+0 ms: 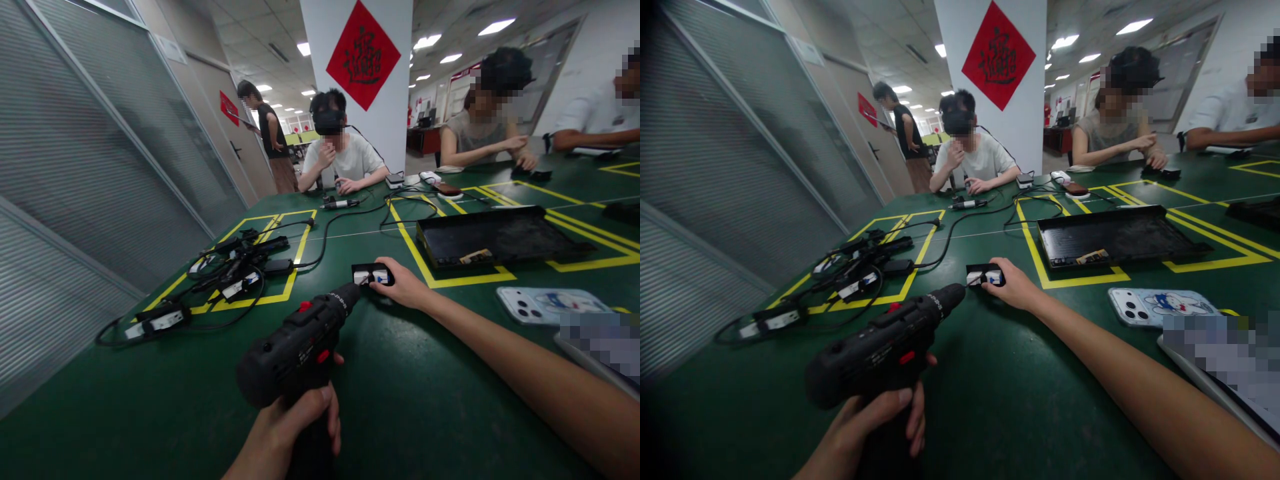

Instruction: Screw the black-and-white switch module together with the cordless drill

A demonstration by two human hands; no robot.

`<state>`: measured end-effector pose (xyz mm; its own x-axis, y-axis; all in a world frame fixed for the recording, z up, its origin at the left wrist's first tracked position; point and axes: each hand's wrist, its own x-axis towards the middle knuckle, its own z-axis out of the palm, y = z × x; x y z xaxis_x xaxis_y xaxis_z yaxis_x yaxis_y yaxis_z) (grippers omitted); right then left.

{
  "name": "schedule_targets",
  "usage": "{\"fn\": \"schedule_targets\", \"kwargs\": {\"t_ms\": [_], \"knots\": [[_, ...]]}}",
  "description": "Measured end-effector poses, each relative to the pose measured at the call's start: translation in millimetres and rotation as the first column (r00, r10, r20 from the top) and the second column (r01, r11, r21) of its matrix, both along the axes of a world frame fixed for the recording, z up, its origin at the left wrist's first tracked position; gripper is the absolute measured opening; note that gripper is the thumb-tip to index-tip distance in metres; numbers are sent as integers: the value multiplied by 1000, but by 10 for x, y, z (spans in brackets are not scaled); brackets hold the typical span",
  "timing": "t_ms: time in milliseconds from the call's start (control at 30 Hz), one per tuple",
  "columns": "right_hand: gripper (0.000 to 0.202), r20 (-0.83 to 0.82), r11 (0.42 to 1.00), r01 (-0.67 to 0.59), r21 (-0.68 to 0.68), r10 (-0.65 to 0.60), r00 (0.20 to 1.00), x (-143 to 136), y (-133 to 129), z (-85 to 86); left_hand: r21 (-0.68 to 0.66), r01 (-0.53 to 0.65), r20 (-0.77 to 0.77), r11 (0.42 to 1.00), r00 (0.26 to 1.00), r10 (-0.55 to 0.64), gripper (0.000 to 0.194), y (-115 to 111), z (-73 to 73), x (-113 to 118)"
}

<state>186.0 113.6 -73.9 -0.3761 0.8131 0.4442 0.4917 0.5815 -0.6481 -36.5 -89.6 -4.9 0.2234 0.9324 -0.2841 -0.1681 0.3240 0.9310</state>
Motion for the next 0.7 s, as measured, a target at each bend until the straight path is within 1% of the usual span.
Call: {"fn": "schedule_targets", "kwargs": {"t_ms": [100,300,433,567,700], "knots": [[51,6,1000,2,-3,-2,1000,0,-2,4,5,14,-9,1000,1000,-14,51,7,-1,-9],[51,2,1000,4,6,-4,1000,-2,-8,2,22,44,17,999,999,-45,31,20,-41,-34],[50,2,1000,6,13,-7,1000,-7,-12,8,11,55,-4,998,998,-55,31,18,-43,-41],[50,6,1000,4,6,-4,1000,-4,-12,20,6,38,4,999,999,-38,37,11,-20,-37],[50,2,1000,-2,2,2,1000,1,-9,18,8,48,-8,999,999,-48,32,11,-26,-36]]}}
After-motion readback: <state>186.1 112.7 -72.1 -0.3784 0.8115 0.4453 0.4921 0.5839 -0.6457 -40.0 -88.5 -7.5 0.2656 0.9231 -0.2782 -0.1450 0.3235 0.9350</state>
